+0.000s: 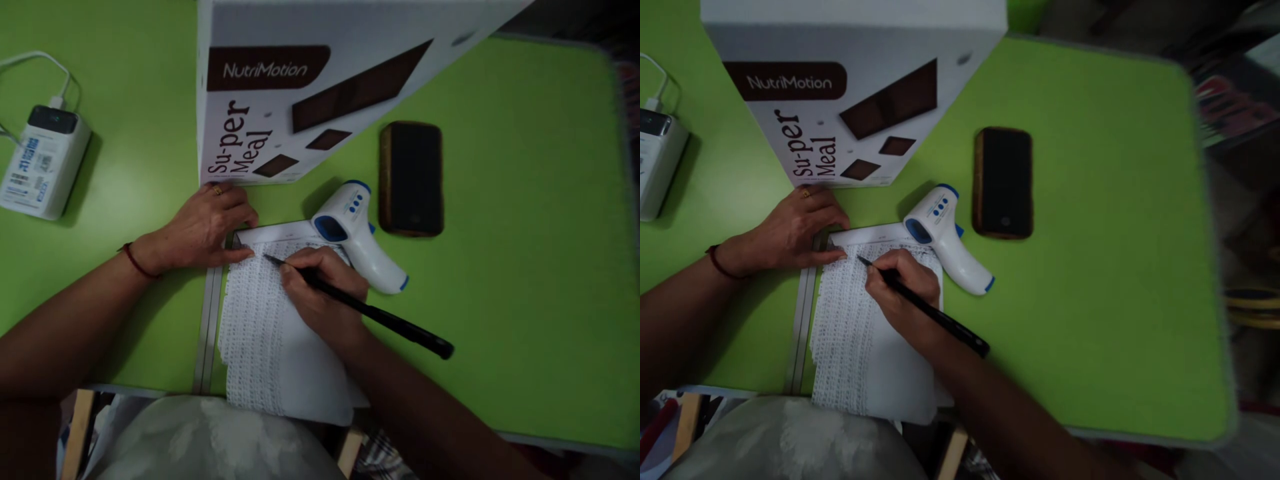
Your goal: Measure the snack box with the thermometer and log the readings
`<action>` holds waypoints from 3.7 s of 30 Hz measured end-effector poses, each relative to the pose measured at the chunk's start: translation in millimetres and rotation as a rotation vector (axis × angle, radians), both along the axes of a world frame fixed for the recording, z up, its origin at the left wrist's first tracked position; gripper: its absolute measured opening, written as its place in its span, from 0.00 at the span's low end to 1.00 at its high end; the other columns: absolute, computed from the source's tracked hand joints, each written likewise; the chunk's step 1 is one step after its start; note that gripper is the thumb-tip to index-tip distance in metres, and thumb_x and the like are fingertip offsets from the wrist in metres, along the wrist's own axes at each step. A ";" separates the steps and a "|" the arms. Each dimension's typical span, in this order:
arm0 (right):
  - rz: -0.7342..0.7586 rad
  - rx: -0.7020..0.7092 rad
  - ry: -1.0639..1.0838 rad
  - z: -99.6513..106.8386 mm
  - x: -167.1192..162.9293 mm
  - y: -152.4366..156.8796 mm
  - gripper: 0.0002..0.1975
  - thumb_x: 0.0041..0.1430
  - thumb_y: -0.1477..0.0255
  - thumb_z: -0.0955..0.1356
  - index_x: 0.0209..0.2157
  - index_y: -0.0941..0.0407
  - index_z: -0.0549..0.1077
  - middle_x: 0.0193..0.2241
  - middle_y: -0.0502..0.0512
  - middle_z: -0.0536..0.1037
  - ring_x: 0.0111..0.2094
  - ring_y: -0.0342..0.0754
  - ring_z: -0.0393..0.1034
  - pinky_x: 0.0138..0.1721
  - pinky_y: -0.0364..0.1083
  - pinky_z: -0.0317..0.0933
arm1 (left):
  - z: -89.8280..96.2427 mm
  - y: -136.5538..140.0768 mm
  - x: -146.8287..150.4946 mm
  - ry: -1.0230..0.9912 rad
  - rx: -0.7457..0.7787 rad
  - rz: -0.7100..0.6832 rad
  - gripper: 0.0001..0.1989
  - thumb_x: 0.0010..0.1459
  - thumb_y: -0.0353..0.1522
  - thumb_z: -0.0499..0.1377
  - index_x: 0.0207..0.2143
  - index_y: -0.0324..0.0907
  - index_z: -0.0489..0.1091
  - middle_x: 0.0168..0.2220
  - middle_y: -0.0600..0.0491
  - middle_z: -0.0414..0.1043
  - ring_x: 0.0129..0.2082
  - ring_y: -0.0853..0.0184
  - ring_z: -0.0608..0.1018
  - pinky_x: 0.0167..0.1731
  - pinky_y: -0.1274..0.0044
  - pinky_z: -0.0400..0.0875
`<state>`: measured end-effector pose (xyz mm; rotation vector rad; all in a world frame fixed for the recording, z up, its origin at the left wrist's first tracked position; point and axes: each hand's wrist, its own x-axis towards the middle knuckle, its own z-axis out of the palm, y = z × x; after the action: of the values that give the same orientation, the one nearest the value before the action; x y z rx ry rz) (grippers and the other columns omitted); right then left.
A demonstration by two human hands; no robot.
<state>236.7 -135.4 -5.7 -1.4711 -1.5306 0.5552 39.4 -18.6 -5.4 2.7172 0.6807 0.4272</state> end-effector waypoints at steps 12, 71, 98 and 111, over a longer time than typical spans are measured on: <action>0.002 -0.026 0.012 -0.9 0.5 -0.1 0.06 0.51 0.75 0.67 0.24 0.52 0.67 0.19 0.44 0.73 0.20 0.42 0.66 0.23 0.44 0.63 | 0.6 -0.1 -0.3 -0.013 0.001 -0.003 0.23 0.63 0.52 0.56 0.43 0.41 0.71 0.43 0.46 0.73 0.44 0.56 0.73 0.48 0.66 0.65; 0.048 0.030 -0.015 -1.4 1.7 -0.1 0.07 0.51 0.77 0.67 0.23 0.52 0.65 0.19 0.44 0.72 0.20 0.41 0.67 0.23 0.43 0.63 | -1.6 1.0 -0.8 -0.022 0.007 0.003 0.22 0.61 0.51 0.59 0.44 0.42 0.71 0.44 0.46 0.73 0.45 0.56 0.73 0.47 0.66 0.66; 0.002 0.032 0.015 -3.9 1.0 -1.2 0.09 0.48 0.78 0.66 0.22 0.52 0.62 0.19 0.44 0.69 0.20 0.42 0.64 0.23 0.43 0.61 | 0.9 1.1 -0.4 -0.016 -0.027 0.003 0.21 0.60 0.49 0.60 0.44 0.42 0.71 0.44 0.45 0.73 0.46 0.54 0.74 0.48 0.64 0.67; 0.082 0.024 0.000 -1.6 0.2 -1.8 0.07 0.50 0.78 0.67 0.23 0.52 0.67 0.19 0.43 0.72 0.19 0.41 0.66 0.23 0.43 0.62 | 1.2 1.4 0.4 -0.008 -0.026 0.006 0.21 0.61 0.49 0.59 0.44 0.41 0.72 0.44 0.45 0.73 0.45 0.55 0.73 0.48 0.65 0.66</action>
<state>236.9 -137.2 -7.4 -1.3953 -1.5980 0.5835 39.8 -17.2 -4.2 2.6888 0.6881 0.4272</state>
